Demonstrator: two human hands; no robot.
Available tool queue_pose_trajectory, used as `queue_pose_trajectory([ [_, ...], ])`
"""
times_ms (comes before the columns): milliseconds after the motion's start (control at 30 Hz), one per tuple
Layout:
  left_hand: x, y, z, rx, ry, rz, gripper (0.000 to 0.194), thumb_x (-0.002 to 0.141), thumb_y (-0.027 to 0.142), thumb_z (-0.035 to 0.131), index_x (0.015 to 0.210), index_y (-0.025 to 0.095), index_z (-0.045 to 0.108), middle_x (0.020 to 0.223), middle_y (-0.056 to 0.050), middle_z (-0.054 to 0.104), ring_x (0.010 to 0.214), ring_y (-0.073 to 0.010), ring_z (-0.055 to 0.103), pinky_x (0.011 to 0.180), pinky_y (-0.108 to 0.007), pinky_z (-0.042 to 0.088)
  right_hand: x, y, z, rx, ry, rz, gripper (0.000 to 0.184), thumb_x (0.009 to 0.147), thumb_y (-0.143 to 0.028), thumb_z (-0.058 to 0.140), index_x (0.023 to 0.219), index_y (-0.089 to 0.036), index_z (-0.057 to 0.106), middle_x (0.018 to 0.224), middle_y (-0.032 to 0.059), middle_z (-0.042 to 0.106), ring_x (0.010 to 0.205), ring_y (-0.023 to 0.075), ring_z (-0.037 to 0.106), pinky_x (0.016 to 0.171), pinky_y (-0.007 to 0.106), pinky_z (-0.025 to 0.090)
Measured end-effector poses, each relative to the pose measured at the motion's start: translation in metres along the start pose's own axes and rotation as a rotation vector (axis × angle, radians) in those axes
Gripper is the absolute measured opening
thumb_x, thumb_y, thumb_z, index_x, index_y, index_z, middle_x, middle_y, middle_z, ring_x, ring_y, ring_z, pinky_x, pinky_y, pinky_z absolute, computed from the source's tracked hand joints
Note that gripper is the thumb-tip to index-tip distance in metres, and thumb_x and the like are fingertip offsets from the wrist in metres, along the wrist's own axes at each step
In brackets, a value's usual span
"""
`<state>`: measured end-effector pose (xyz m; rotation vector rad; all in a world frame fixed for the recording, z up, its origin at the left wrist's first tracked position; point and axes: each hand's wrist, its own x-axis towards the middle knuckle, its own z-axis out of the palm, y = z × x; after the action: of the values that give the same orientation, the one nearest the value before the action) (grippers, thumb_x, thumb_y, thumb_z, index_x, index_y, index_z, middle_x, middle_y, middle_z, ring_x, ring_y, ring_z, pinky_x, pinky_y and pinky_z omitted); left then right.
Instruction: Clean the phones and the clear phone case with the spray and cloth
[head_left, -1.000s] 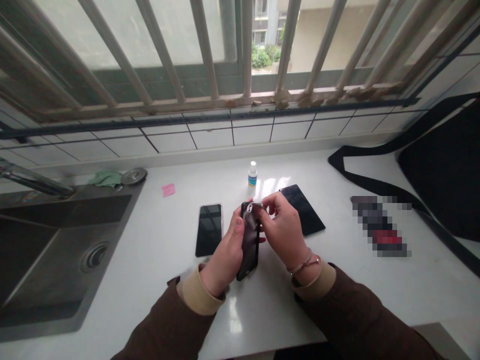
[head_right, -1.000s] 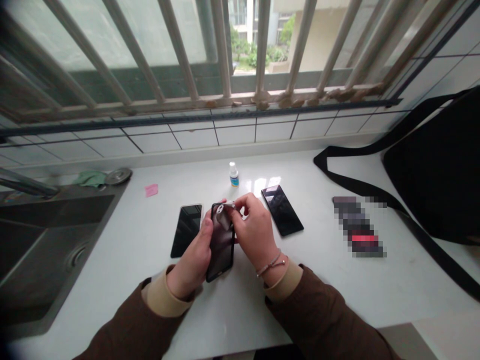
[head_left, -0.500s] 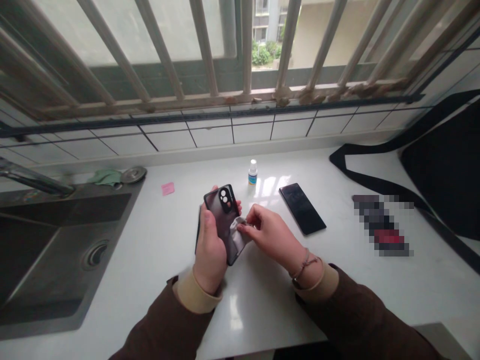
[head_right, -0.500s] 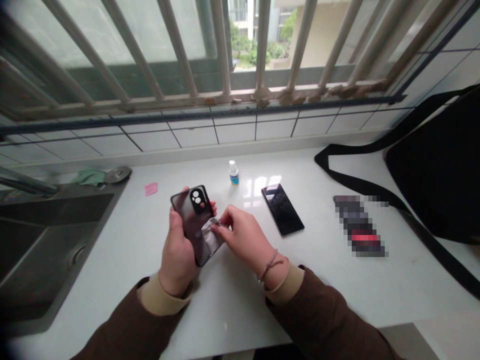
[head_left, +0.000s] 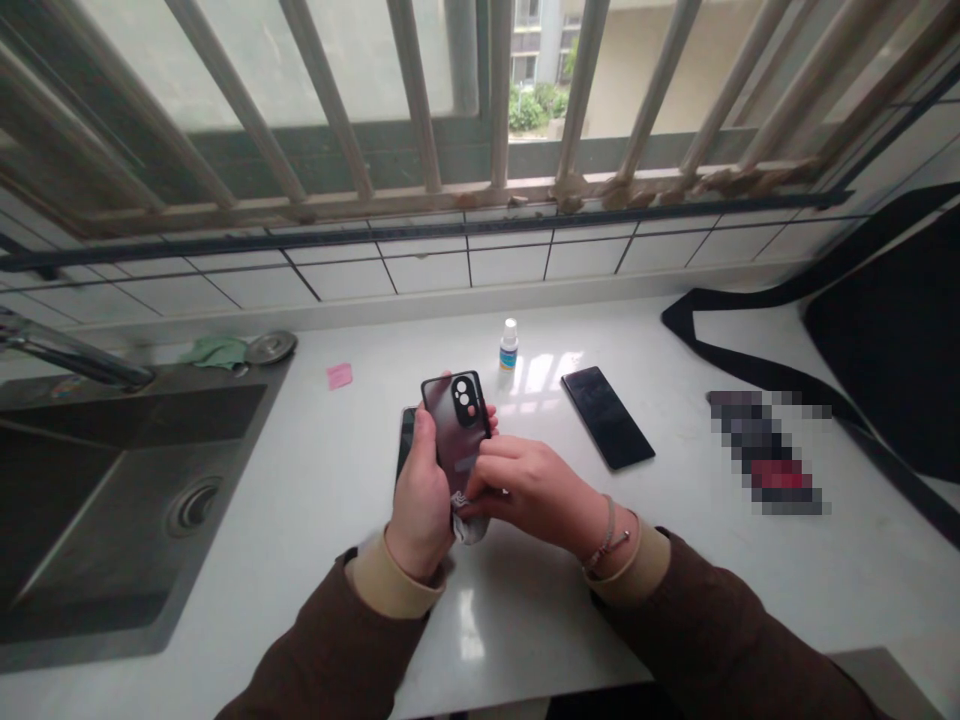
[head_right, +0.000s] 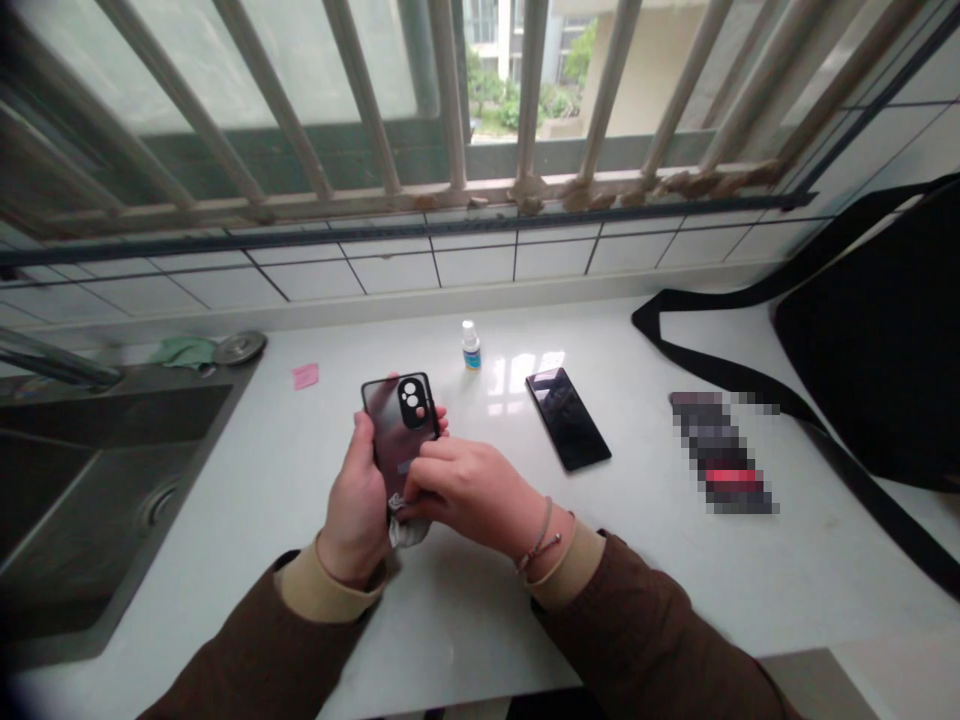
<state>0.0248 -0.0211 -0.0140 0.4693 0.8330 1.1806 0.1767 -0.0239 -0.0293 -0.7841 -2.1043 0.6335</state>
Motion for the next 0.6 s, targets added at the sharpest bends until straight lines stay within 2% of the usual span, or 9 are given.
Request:
queue_pose_trajectory([
  [100,-0.0002,-0.0016,0.0022,-0.035,-0.028,0.041,0.064,0.103,0.069,0.054,0.129,0.016,0.076,0.116,-0.013,0.082,0.103,-0.025,0.079,0.092,-0.036,0.064,0.0004,0.0007,0.0016,-0.034,0.145,0.109,0.024,0.094,-0.025,0.085,0.084,-0.022,0.063,0.086,0.0002,0.066,0.081,0.0173,0.061,0.072,0.03,0.047],
  [167,-0.0002,-0.0012,0.0041,-0.062,-0.036,0.098,0.057,0.105,0.063,0.058,0.146,0.025,0.067,0.12,-0.01,0.082,0.108,-0.0252,0.079,0.095,-0.037,0.063,0.0013,0.0033,-0.0001,-0.051,0.255,0.228,0.027,0.093,-0.022,0.086,0.083,-0.022,0.06,0.084,-0.0011,0.064,0.079,0.0167,0.06,0.072,0.03,0.046],
  [233,-0.0001,-0.0003,0.0046,-0.086,-0.041,0.123,0.057,0.105,0.059,0.059,0.156,0.032,0.057,0.12,-0.008,0.082,0.11,-0.0255,0.079,0.093,-0.038,0.064,0.0018,0.0061,-0.0026,-0.063,0.292,0.283,0.03,0.092,-0.021,0.087,0.082,-0.022,0.058,0.082,-0.0023,0.062,0.076,0.0159,0.059,0.071,0.03,0.045],
  [300,0.0,0.0004,0.0034,-0.102,-0.036,0.115,0.058,0.106,0.06,0.057,0.156,0.031,0.057,0.12,-0.009,0.082,0.109,-0.0259,0.08,0.091,-0.038,0.065,0.0016,0.0074,-0.0039,-0.046,0.235,0.228,0.03,0.092,-0.022,0.087,0.083,-0.022,0.059,0.084,-0.0022,0.063,0.077,0.0157,0.06,0.07,0.029,0.045],
  [433,0.0004,-0.0001,0.0009,-0.095,-0.027,0.004,0.064,0.106,0.067,0.05,0.132,0.014,0.075,0.118,-0.015,0.082,0.106,-0.0277,0.08,0.09,-0.036,0.065,0.0003,0.0044,-0.0019,-0.03,0.095,0.039,0.024,0.097,-0.027,0.082,0.085,-0.022,0.062,0.086,-0.0007,0.065,0.078,0.016,0.061,0.068,0.029,0.044],
  [500,0.0,-0.001,0.003,-0.089,-0.024,-0.034,0.064,0.108,0.065,0.047,0.128,0.011,0.076,0.12,-0.016,0.082,0.109,-0.0273,0.079,0.093,-0.035,0.064,0.0002,0.0027,-0.0016,-0.057,0.113,0.033,0.023,0.099,-0.028,0.08,0.086,-0.022,0.062,0.086,0.0003,0.065,0.078,0.0167,0.061,0.068,0.03,0.045],
  [600,-0.0016,-0.0017,0.0098,-0.089,-0.022,0.003,0.049,0.112,0.051,0.048,0.143,0.02,0.069,0.127,-0.011,0.081,0.114,-0.0225,0.078,0.1,-0.032,0.061,0.0008,0.0029,-0.0054,-0.115,0.234,0.121,0.02,0.101,-0.028,0.076,0.088,-0.022,0.063,0.087,0.0016,0.064,0.08,0.0177,0.061,0.072,0.031,0.047],
])
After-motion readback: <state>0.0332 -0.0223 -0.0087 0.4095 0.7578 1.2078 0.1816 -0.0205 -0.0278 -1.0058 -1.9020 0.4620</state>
